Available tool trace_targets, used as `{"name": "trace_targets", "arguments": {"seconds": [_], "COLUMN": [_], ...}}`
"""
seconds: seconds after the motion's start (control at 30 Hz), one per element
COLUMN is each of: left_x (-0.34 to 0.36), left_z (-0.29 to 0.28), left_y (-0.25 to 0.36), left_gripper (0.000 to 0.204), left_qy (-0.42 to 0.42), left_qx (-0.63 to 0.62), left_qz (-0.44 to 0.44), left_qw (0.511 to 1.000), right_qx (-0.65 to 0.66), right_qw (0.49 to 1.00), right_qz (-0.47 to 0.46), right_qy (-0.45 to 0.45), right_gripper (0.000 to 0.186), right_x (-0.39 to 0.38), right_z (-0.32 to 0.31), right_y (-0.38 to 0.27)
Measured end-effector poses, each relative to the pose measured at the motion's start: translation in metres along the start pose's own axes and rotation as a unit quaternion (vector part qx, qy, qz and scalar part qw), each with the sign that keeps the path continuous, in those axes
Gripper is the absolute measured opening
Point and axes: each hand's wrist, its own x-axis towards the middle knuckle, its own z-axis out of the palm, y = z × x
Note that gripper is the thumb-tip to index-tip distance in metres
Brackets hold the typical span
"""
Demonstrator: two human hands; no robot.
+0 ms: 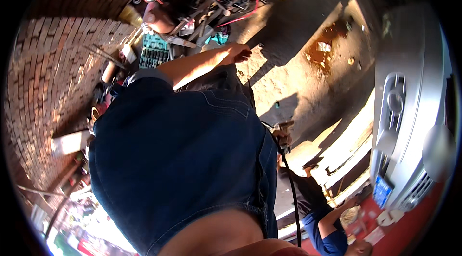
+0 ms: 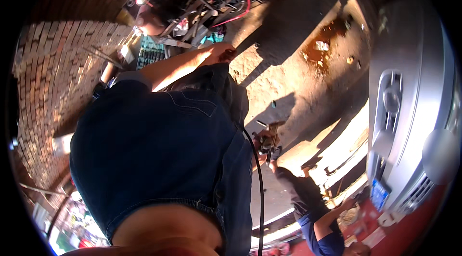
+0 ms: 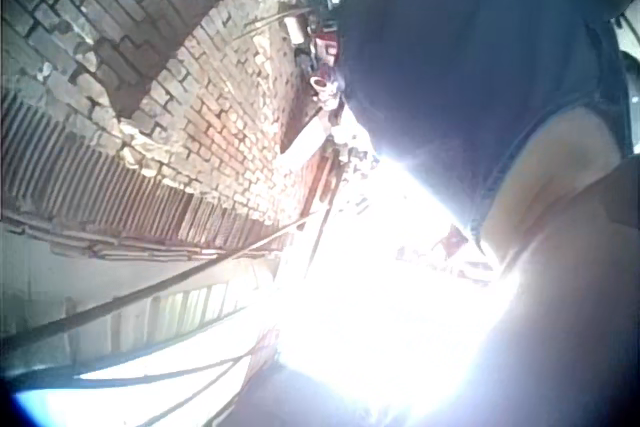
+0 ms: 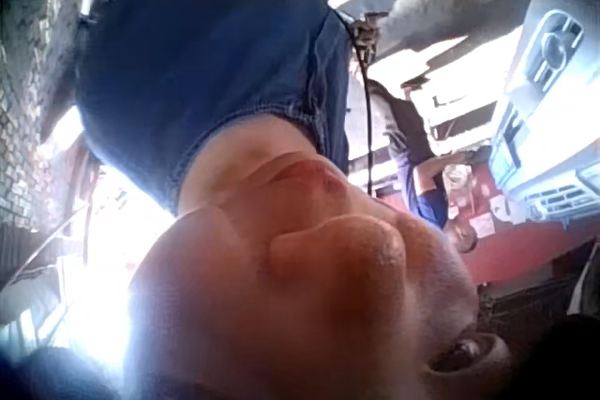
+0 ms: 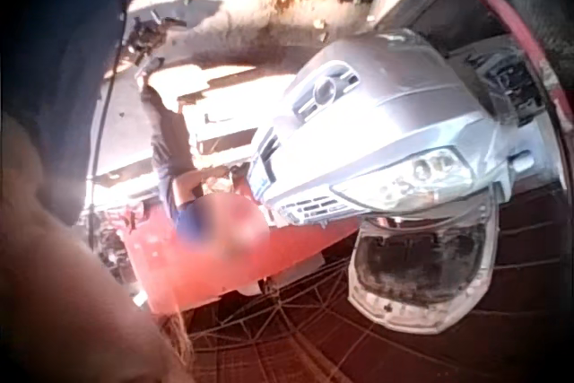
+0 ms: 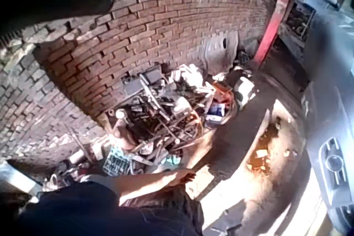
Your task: The person manipulates a metal mechanical part by hand, uses a wrench to work on bolts, and applies a power drill to the component.
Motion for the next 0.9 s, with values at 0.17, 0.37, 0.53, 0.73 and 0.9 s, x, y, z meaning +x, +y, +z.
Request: {"name": "trace_targets", "arguments": {"seconds": [0.17, 0.37, 0.53, 0.73, 0.9], "left_x": [-0.016, -0.013, -0.005, 0.049, 0.114], "left_z": [-0.04, -0.062, -0.069, -0.087, -0.122], "left_y": [0.066, 0.118, 0.171, 0.277, 0.337], "left_gripper": [0.022, 0.018, 0.023, 0.042, 0.06], "left_qy": [0.005, 0.076, 0.171, 0.442, 0.554], "left_qx": [-0.053, -0.071, 0.073, 0.153, 0.219], "left_qz": [0.105, 0.182, 0.352, 0.466, 0.315], "left_qw": [0.993, 0.978, 0.917, 0.751, 0.739], "right_qx": [0.256, 0.178, 0.02, -0.036, -0.092], "right_qw": [0.903, 0.871, 0.861, 0.766, 0.658], "right_qz": [0.335, 0.446, 0.493, 0.631, 0.737], "right_qy": [-0.077, -0.101, -0.121, -0.116, -0.126], "right_gripper": [0.022, 0.019, 0.015, 0.017, 0.019], "right_x": [0.073, 0.141, 0.205, 0.315, 0.397], "right_z": [0.091, 0.233, 0.35, 0.463, 0.516], "right_y": [0.16, 0.227, 0.231, 0.265, 0.292]}}
